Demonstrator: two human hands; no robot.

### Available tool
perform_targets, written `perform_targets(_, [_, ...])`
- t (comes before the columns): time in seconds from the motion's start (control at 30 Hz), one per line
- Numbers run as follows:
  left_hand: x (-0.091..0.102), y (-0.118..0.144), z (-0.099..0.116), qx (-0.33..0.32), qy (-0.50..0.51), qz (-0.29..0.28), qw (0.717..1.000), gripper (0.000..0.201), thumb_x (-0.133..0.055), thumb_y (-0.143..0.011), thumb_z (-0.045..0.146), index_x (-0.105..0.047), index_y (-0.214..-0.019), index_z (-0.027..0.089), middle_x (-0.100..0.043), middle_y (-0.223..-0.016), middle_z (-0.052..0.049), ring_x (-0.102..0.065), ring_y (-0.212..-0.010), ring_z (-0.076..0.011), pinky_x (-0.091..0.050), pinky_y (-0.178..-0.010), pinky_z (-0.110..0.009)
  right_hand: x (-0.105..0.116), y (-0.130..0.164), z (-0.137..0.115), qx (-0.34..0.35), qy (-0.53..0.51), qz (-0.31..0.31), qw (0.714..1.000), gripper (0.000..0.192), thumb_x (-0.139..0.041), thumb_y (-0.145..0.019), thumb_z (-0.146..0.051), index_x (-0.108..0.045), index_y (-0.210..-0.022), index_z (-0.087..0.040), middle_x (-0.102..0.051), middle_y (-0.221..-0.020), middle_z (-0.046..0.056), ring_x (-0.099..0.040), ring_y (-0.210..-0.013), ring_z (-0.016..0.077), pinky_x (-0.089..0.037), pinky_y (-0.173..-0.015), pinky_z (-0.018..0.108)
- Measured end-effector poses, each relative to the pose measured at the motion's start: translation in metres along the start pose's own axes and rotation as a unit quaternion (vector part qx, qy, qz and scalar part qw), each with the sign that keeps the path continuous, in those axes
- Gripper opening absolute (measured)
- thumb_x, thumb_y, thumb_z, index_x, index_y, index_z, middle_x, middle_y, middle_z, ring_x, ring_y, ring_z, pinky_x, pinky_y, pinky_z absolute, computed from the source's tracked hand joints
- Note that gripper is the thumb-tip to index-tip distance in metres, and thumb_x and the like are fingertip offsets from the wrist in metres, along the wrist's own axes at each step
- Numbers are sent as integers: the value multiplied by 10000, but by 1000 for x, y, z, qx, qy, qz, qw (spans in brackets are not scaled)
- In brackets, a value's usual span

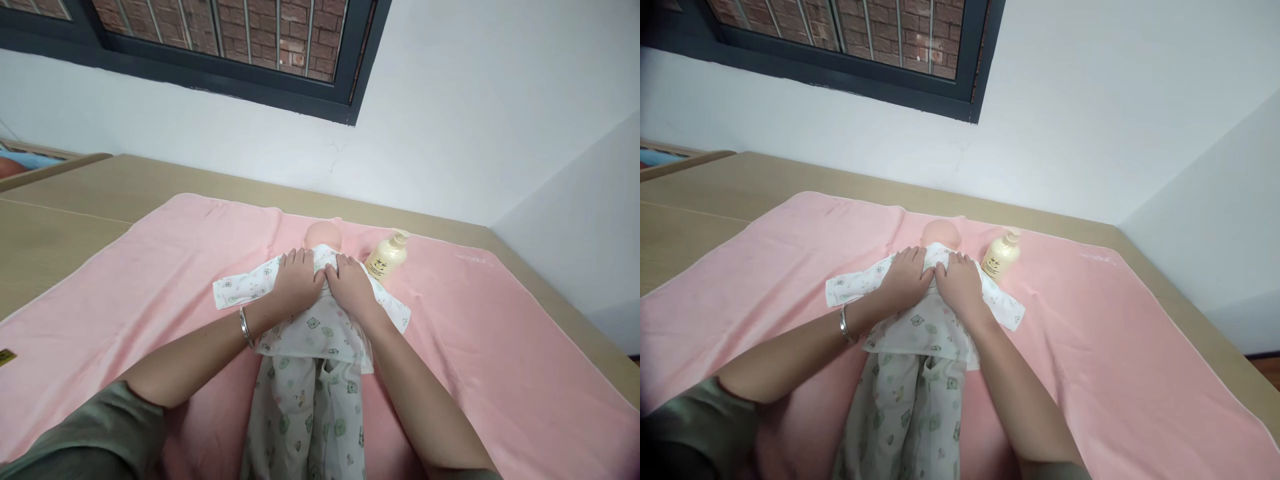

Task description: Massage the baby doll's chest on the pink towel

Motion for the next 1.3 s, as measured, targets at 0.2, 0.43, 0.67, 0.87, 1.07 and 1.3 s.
perform_targets(0.2, [2,0,1,-4,-13,-3,1000,447,-418,-980,307,-544,-1329,59,-614,-1335,-250,-538,-1292,-388,-387,-1112,-541,0,0,-1,-2,1,-2,1000,428,-364,-1064,-306,-641,-1281,-63,-703,-1270,200,-590,-1242,298,-353,-1089,366])
perform_targets(0.43, [5,1,3,4,-47,-13,999,441,-404,-994,299,-549,-1331,55,-611,-1360,-231,-535,-1310,-367,-393,-1119,-510,2,0,-3,0,0,-4,1000,413,-365,-1063,-293,-646,-1257,-60,-701,-1278,195,-594,-1217,302,-359,-1076,372])
perform_targets(0.67, [7,0,4,6,-51,-19,998,426,-416,-1000,303,-559,-1319,59,-615,-1363,-231,-544,-1308,-366,-409,-1112,-512,0,-1,-2,-1,-9,-1,1000,418,-370,-1057,-297,-637,-1274,-60,-695,-1279,204,-583,-1223,307,-354,-1079,386])
perform_targets(0.87, [7,8,6,-10,-55,-12,998,501,-384,-1022,323,-499,-1415,35,-574,-1440,-248,-501,-1371,-385,-375,-1149,-535,-1,-5,8,5,-61,-6,998,344,-388,-1044,-321,-662,-1148,-141,-709,-1215,157,-603,-1130,274,-401,-996,361])
perform_targets(1.07, [8,12,8,-32,-53,-10,998,522,-391,-1017,328,-478,-1431,21,-557,-1457,-258,-466,-1398,-407,-360,-1160,-561,-1,-8,13,-3,-81,-11,997,348,-381,-1051,-364,-658,-1130,-169,-697,-1229,142,-601,-1149,263,-412,-1001,356])
perform_targets(1.3, [19,-15,-8,-23,11,-85,996,287,-413,-997,336,-604,-1093,145,-701,-1119,-169,-642,-1065,-319,-496,-953,-475,8,16,-15,-53,-10,-54,997,508,-329,-1054,-335,-523,-1437,-64,-539,-1504,243,-439,-1431,355,-309,-1156,474])
Point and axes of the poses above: each hand's wrist, its own y-axis away from the middle knuckle, its own x-axis out of the back of the hand, z = x × y, the point moved 1 cm from there along -y, towards the middle knuckle
